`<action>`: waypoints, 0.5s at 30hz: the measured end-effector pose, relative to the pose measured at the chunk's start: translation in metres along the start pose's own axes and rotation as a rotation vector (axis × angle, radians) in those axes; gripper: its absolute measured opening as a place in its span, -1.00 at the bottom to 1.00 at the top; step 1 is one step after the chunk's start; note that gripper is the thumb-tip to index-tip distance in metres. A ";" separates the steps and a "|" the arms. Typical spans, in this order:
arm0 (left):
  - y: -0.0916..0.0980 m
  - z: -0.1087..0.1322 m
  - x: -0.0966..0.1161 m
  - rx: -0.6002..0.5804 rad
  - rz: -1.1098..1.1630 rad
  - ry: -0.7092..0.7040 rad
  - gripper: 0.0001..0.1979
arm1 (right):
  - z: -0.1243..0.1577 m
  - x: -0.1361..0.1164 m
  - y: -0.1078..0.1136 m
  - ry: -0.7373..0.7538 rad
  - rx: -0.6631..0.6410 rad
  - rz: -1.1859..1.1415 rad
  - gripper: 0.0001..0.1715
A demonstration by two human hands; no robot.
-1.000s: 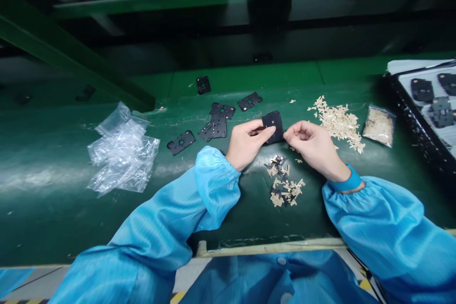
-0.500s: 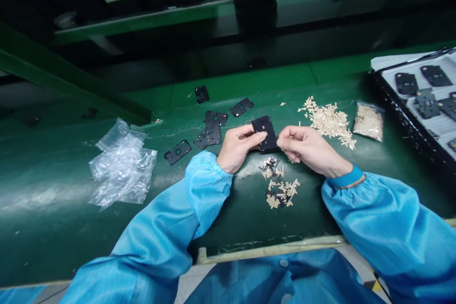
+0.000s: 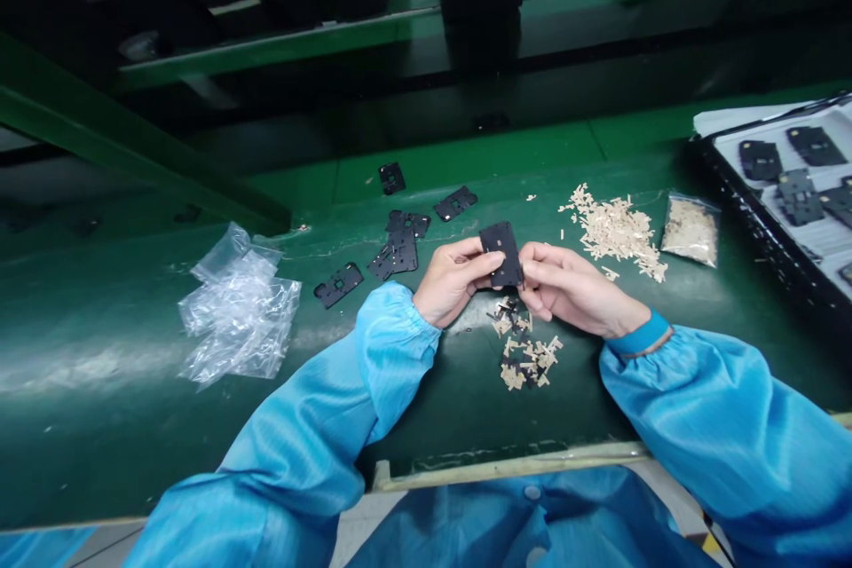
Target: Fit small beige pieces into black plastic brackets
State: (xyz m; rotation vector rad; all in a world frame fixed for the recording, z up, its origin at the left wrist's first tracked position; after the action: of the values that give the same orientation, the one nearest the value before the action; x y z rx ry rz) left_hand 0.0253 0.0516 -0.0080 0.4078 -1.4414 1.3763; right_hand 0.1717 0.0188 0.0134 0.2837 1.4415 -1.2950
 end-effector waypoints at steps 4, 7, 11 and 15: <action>-0.004 0.001 0.001 0.033 0.027 -0.030 -0.74 | -0.001 0.000 0.001 0.059 0.045 0.033 -0.66; -0.006 0.002 0.002 0.065 0.070 -0.040 -0.74 | -0.003 0.003 0.003 0.127 0.068 0.066 -0.68; -0.009 0.004 0.002 0.091 0.143 -0.033 -0.76 | -0.005 0.005 0.006 0.284 0.123 0.172 -0.76; -0.013 0.007 0.000 0.107 0.218 -0.020 -0.78 | -0.003 0.002 0.004 0.426 0.216 0.345 -0.81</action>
State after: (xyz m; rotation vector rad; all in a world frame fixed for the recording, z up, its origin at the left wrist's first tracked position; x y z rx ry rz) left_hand 0.0326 0.0421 -0.0003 0.3409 -1.4658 1.6336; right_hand 0.1724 0.0222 0.0091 0.9577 1.5157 -1.1448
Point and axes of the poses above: each hand's wrist, its own z-axis away from the middle knuckle, its own y-axis out of the back of the hand, x = y × z, the point moved 5 cm from there along -z, towards the middle knuckle, and after that the axes turned 2 degrees about -x, right-handed, at the moved point
